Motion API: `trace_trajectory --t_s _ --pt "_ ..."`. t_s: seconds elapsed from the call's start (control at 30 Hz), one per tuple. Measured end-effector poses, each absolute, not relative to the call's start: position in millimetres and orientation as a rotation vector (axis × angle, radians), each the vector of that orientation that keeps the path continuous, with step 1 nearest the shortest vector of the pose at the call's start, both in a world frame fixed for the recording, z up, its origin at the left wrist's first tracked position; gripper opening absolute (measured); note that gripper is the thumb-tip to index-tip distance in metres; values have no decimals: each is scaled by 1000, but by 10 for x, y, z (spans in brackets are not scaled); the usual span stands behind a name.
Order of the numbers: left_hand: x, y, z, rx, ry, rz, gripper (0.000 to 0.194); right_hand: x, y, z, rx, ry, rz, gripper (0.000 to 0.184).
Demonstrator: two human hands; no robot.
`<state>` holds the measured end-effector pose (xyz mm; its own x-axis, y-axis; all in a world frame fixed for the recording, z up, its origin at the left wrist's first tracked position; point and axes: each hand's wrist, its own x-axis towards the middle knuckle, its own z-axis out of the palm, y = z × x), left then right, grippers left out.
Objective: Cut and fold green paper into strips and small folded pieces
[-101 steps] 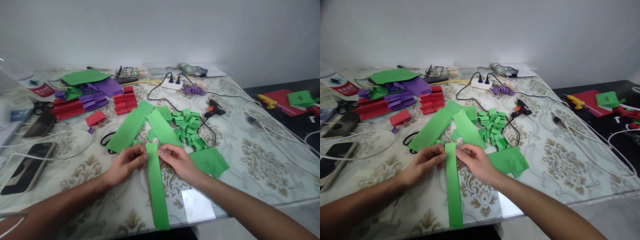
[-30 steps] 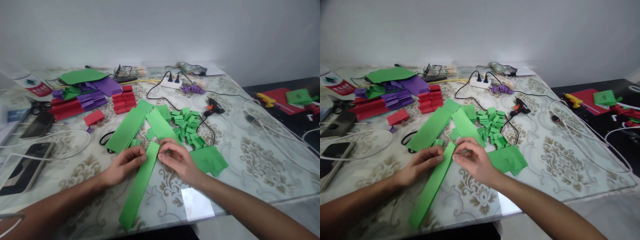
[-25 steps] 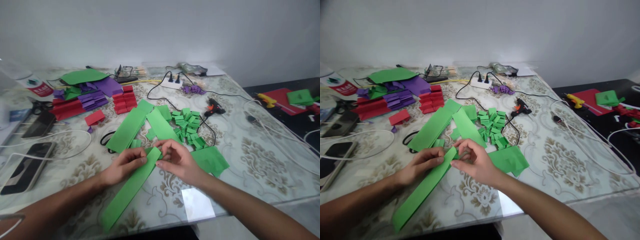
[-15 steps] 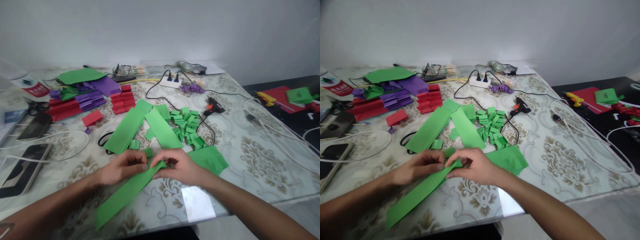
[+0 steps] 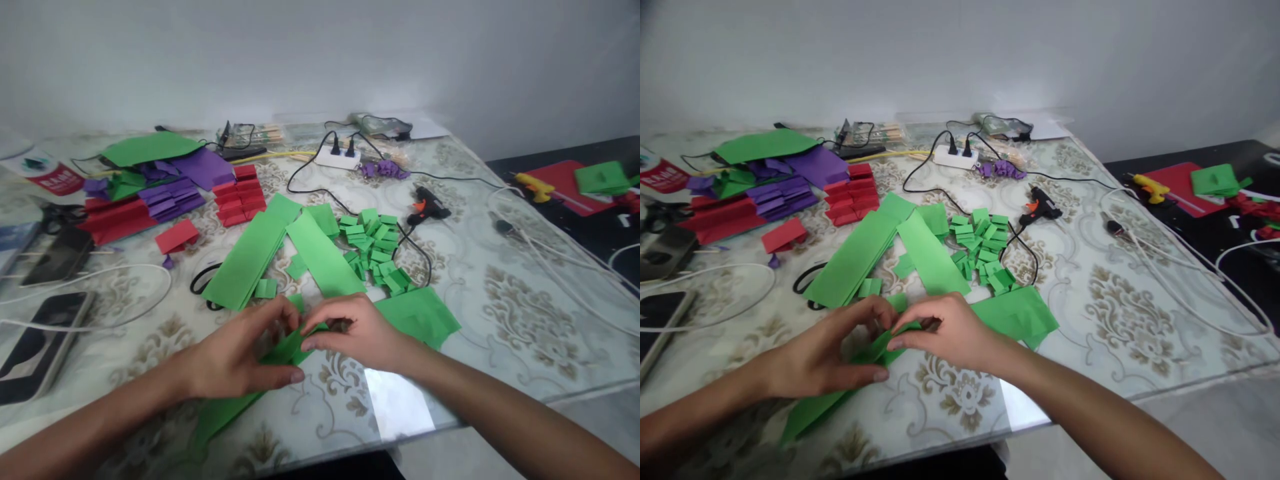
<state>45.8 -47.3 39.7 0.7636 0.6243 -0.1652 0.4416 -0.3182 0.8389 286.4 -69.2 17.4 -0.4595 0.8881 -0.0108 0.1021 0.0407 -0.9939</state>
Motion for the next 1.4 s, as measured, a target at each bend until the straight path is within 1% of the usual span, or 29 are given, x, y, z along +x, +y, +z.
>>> trace_trajectory --t_s 0.17,0.3,0.43,0.7,0.87,1.07,1.13,1.27,1.4 --pt "482 -496 417 2033 818 304 20 2868 -696 203 -1003 -1616 1485 25" --pt "490 -489 450 1987 812 344 12 2876 -699 210 -995 -1601 1454 25" --pt "486 -477 463 1936 829 364 12 2877 -710 220 -1008 -1592 1414 23" --pt "505 -515 435 1890 863 422 17 2846 -741 240 -1043 -1533 1432 29" --pt "543 -533 418 1896 897 469 16 2828 -758 239 -1103 -1496 1424 26" --pt "545 -562 396 1869 954 492 15 2810 -779 211 -1069 -1387 1520 23" --pt "554 -582 391 1850 960 504 14 2799 -785 205 -1021 -1301 1573 25" --pt "579 -622 366 1796 991 535 13 2781 -780 200 -959 -1113 1698 36" --pt "589 -636 337 1795 1019 593 16 2773 -742 181 -970 -990 1781 39"
